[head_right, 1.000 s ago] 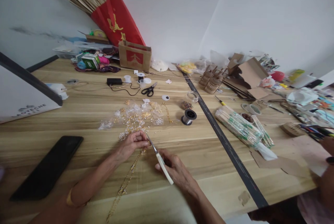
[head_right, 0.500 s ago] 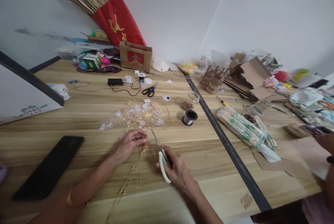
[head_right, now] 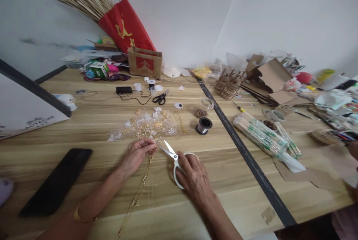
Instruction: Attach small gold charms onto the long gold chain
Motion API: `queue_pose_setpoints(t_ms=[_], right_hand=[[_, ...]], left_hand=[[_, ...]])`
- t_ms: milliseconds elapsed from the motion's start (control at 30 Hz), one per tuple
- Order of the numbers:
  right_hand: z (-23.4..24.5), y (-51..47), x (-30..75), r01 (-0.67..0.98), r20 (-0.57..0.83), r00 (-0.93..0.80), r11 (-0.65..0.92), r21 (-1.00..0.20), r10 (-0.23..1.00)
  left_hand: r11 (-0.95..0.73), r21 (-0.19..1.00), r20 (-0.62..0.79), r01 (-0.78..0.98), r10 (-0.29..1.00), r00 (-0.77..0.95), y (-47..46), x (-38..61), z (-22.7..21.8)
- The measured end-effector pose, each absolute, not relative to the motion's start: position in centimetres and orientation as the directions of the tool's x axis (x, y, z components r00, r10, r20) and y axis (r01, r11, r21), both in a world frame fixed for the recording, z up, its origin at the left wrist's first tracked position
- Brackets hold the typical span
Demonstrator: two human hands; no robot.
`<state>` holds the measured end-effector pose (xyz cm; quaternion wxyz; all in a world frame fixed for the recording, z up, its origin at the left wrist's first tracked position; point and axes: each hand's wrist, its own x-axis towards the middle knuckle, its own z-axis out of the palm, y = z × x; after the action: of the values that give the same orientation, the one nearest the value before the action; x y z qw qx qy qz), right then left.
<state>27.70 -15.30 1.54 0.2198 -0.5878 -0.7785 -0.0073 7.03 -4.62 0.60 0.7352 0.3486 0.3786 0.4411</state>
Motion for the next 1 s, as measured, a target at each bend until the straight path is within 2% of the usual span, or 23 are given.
queue_pose_setpoints(t_ms=[400,667,833,1000], right_hand=[[1.23,-15.39,27.69,0.895,0.339,-0.307,0.391,-0.215,0.889],[1.29,-15.38,27.38,0.899,0.342,-0.292,0.379,-0.22,0.893],[1.22,-15.32,27.42,0.903,0.304,-0.278,0.356,-0.239,0.911],[1.41,-15.41,27.41,0.902,0.33,-0.294,0.375,-0.215,0.897]], left_hand=[[0.365,0.831,-0.235,-0.42,0.915,0.329,-4.71,7.03,0.43],[0.357,0.829,-0.217,-0.431,0.914,0.342,-4.82,7.28,0.43],[0.342,0.849,-0.213,-0.404,0.919,0.331,-4.99,7.45,0.57],[0.314,0.891,-0.209,-0.328,0.925,0.318,-5.14,7.56,0.5]])
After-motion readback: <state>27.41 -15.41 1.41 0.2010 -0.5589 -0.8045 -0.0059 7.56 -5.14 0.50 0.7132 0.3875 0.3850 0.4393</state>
